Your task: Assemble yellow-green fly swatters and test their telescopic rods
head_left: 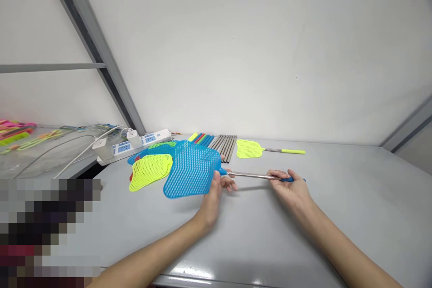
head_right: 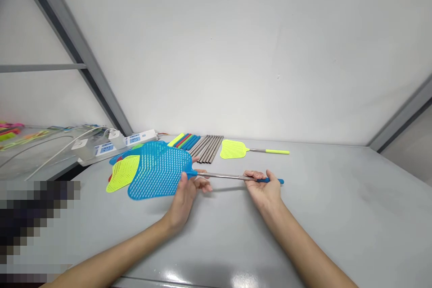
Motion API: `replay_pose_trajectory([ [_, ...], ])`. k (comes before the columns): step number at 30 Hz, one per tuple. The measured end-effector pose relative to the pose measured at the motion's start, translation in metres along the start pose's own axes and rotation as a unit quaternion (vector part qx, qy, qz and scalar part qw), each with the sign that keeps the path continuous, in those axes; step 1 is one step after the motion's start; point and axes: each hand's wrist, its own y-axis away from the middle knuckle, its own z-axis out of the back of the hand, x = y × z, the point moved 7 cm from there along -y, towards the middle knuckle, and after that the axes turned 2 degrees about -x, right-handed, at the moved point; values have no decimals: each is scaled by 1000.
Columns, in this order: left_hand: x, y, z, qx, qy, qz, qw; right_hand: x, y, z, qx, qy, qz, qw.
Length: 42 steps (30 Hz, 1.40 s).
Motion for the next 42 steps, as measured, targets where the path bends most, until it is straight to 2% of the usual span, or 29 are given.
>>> replay_pose_trajectory([
  [5,-18,1,14,-84,-12,-85,993,-13,-1,8,-52,-15,-70,996],
  [13,-11,0,18,-119,-32,-34,992,-22,-2,15,-53,-20,-82,995],
  [20,-2,-6,26,-153,18,16,988,-25,0,16,-61,-23,-83,994],
  [25,5,-10,30,-157,48,38,986,-24,2,16,-63,0,-71,995],
  [31,6,-8,31,-158,120,29,980,-29,6,14,-61,7,-73,995],
  [35,5,-8,35,-186,104,30,977,-31,6,16,-61,10,-77,995],
  [39,14,-8,36,-187,85,86,975,-29,2,16,-25,30,-37,999],
  [42,15,-5,37,-207,94,89,970,-31,0,15,16,49,-11,999],
])
